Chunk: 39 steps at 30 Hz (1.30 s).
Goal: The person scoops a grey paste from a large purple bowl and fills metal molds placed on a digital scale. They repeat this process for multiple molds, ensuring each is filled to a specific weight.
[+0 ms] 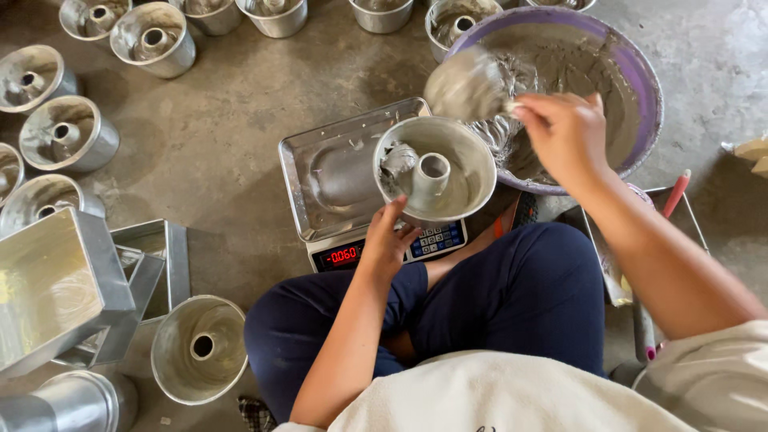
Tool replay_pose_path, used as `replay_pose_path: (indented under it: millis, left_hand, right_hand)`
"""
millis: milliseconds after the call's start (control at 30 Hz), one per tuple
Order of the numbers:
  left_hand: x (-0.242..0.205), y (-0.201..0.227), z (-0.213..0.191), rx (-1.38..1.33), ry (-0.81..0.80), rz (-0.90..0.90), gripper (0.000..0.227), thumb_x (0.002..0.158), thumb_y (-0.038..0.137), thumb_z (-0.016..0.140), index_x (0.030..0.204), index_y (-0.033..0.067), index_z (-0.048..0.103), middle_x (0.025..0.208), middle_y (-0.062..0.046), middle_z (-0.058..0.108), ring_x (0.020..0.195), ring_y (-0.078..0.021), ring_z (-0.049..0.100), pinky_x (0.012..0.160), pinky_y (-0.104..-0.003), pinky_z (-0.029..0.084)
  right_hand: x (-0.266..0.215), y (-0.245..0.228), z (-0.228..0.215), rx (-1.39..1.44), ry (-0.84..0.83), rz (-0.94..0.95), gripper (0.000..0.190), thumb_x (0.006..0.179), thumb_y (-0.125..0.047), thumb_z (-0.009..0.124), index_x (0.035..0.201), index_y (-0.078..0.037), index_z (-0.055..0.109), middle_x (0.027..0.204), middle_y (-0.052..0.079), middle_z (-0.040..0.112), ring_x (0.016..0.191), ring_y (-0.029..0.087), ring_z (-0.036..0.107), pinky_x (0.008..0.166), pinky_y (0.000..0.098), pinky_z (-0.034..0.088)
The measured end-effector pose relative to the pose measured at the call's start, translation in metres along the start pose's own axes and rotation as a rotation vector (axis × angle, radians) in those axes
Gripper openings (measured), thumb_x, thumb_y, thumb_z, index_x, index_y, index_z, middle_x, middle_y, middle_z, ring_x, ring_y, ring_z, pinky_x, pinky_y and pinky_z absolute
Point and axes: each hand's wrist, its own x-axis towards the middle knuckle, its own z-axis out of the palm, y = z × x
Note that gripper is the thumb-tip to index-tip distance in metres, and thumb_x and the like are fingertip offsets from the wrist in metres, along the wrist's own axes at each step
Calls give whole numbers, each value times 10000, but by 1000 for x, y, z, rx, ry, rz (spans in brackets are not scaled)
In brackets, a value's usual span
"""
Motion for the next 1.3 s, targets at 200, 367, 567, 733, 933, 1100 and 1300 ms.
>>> replay_pose_path:
  millis: [200, 367, 567, 733, 933, 1100, 1300]
  left_hand:
    - [-24, 11, 18, 123, 54, 63, 938, 736, 302, 847, 1502, 111, 341, 1394, -134, 514, 1135, -300, 558, 900, -405, 565]
    - [-51, 27, 28, 242, 20, 187, 1026, 694, 312, 852, 1531, 99, 299, 1364, -153, 557, 1172, -286, 598, 885, -391, 553]
    - [-62, 25, 36, 236, 20, 203, 946, 761, 280, 827, 1507, 86, 278, 1376, -169, 546, 1224, -304, 584, 1004, -442, 513]
    - [-34, 23, 9, -108, -87, 23, 662, 826, 313, 754, 1370, 40, 495, 1335, -169, 545, 1169, -354, 559, 998, -518, 508]
    - [-19, 15, -26, -191, -213, 21, 481, 927, 249, 743, 1304, 27, 544, 1302, -160, 619, 1137, -337, 647, 1025, -465, 535]
    - [-31, 27, -43, -155, -287, 105, 516, 901, 217, 736, 1352, 87, 522, 1345, -99, 613, 1162, -286, 652, 1043, -436, 539]
    - [-38, 47, -55, -132, -158, 124, 608, 879, 272, 750, 1391, 58, 500, 1372, -123, 596, 1210, -302, 613, 1037, -466, 537]
  right_hand:
    - [24, -58, -31, -625, 82, -658, 81, 1000, -224, 750, 1058, -244, 803, 765, -89, 582, 815, 109, 576, 907, 341, 348]
    - [39, -48, -17, -738, 60, -860, 253, 914, -189, 674, 1127, -251, 796, 832, -104, 596, 890, 106, 584, 942, 372, 373]
    - [26, -38, 25, -594, 0, -825, 271, 895, -171, 697, 1134, -243, 803, 861, -95, 636, 930, 99, 603, 1002, 403, 372]
    - [9, 9, 8, -87, 13, -167, 96, 1108, -234, 707, 1093, -200, 795, 974, -9, 772, 939, 107, 638, 1028, 509, 369]
    - [-17, 135, 12, 38, -297, 501, 177, 957, -360, 694, 1084, -290, 795, 913, -1, 740, 802, 224, 601, 931, 726, 301]
    - [-63, 247, 49, -601, -669, 106, 251, 997, -431, 603, 1066, -337, 824, 1048, 39, 803, 965, 261, 735, 1171, 617, 260]
    - [-68, 285, 76, -872, -701, 231, 271, 1067, -292, 607, 1006, -393, 851, 962, 74, 816, 947, 276, 766, 1290, 621, 145]
